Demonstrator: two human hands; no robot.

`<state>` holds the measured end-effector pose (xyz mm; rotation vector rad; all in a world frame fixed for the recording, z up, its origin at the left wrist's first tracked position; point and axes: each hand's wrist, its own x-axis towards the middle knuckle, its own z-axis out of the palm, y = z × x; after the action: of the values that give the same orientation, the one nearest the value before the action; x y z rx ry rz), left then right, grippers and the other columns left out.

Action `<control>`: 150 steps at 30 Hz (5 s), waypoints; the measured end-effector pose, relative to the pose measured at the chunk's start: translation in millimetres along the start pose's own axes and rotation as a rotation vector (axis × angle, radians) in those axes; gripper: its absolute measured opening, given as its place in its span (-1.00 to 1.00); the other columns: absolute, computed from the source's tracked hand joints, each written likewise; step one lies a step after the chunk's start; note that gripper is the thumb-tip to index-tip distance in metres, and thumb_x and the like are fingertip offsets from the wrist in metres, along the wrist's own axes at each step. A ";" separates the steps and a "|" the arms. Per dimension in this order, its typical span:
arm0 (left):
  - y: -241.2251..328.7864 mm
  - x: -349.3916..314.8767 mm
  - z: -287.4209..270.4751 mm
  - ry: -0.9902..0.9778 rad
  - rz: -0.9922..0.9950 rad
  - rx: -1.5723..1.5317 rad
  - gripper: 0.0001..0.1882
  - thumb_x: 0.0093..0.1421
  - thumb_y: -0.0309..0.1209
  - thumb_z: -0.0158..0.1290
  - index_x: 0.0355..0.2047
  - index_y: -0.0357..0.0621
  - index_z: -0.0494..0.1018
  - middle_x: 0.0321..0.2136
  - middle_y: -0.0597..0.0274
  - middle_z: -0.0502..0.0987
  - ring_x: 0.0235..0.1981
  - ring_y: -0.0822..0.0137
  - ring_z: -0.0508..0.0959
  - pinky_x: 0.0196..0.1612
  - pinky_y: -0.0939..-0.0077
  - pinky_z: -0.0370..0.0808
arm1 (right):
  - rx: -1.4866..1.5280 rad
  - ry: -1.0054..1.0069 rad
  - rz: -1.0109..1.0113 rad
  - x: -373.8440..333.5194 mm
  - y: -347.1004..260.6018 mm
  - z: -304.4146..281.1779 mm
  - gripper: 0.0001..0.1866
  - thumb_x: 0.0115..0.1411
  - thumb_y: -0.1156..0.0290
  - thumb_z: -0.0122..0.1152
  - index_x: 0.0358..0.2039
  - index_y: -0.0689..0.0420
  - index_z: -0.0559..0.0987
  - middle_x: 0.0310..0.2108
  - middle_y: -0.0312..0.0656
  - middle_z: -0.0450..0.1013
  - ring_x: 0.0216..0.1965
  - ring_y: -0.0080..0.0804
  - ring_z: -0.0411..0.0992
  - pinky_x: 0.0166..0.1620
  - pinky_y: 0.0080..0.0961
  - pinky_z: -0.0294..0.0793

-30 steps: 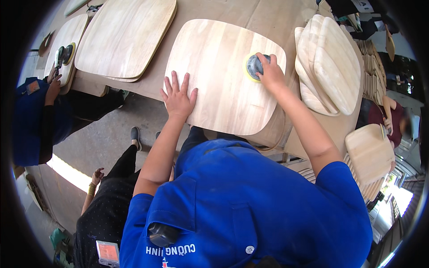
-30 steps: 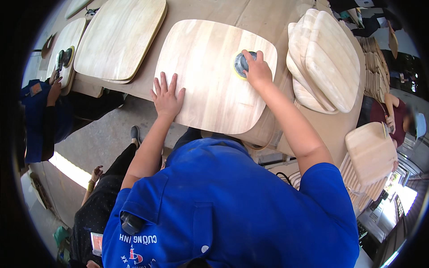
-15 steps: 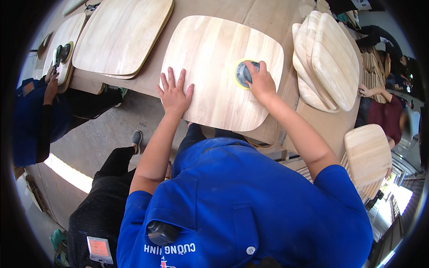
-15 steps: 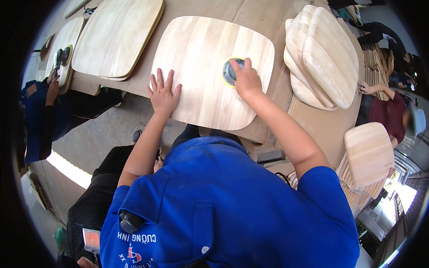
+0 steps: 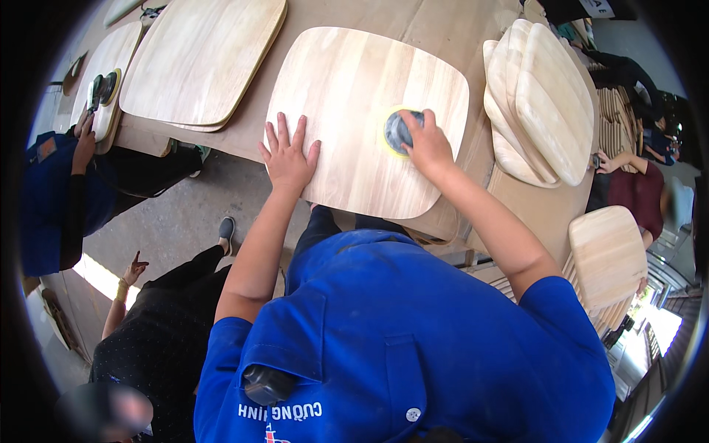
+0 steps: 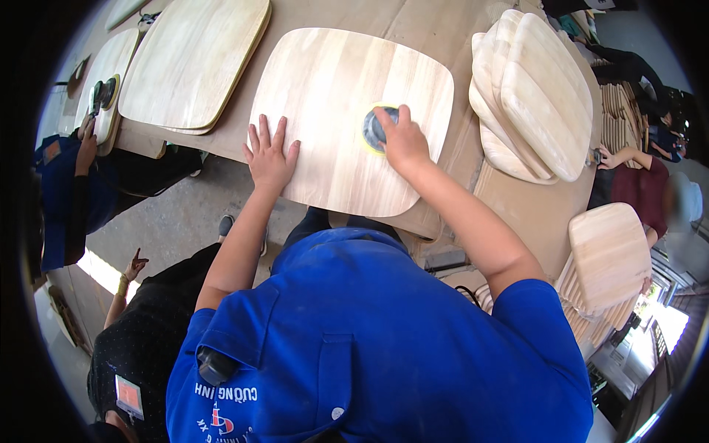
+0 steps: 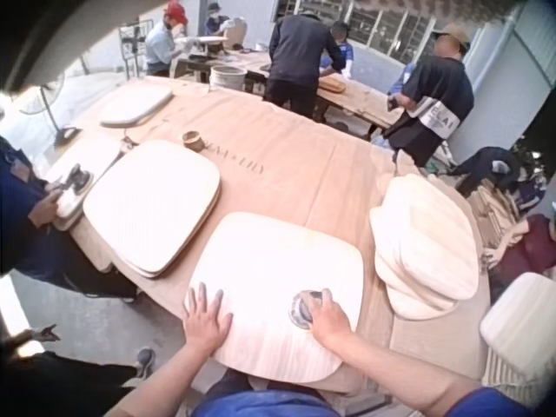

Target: The person uses a handheld orbital sander to smooth the surface of light-colored wooden chair seats. They repeatedly pick up a seat, sand it, and place it back on the table or into a stack while other workers perform similar tasks nearby.

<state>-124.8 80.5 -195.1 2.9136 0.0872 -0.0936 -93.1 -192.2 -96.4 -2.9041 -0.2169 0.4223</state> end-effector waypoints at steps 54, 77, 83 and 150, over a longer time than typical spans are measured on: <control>-45.1 -34.4 16.8 0.265 -0.174 -0.453 -0.07 0.05 -0.21 0.23 0.32 -0.23 -0.01 0.13 -0.27 0.21 0.15 -0.13 0.25 0.20 0.11 0.23 | 0.243 0.250 0.263 -194.7 184.3 8.6 -0.05 -0.26 0.63 0.43 0.20 0.05 0.20 0.03 -0.01 0.26 0.07 0.06 0.30 0.13 -0.19 0.34; 50.1 -81.9 -42.7 -0.200 -0.744 -2.244 -0.41 0.18 -0.23 0.13 0.14 -0.22 0.21 0.00 0.05 0.44 0.02 0.17 0.51 0.07 0.24 0.52 | 0.257 0.221 0.788 -233.7 352.5 26.8 -0.15 -0.08 0.58 0.34 0.24 0.05 0.18 0.10 0.11 0.16 0.10 0.07 0.27 0.17 -0.16 0.31; 59.4 -46.1 -86.2 -0.339 -0.625 -2.216 -0.57 0.13 -0.42 0.05 0.01 -0.26 0.30 -0.09 0.07 0.46 -0.08 0.20 0.52 0.01 0.25 0.52 | 0.947 0.285 0.374 -141.9 246.9 12.3 -0.47 0.24 0.31 0.20 0.16 0.21 0.30 0.00 0.02 0.32 -0.13 -0.21 0.40 -0.04 -0.25 0.43; 376.1 194.4 -49.7 -0.660 0.203 -0.864 -0.32 0.20 -0.28 0.16 0.24 -0.28 0.15 -0.23 0.00 0.53 -0.33 0.26 0.57 -0.39 0.46 0.55 | 0.733 0.527 0.981 -158.2 371.9 -92.7 -0.14 0.13 -0.09 0.22 0.21 0.29 0.17 0.00 0.21 0.41 -0.08 0.02 0.49 -0.01 -0.20 0.48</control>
<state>96.5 -264.3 -77.2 1.9018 -0.2224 -0.7570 -172.8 -596.1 -47.6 -2.0740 1.1881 -0.1486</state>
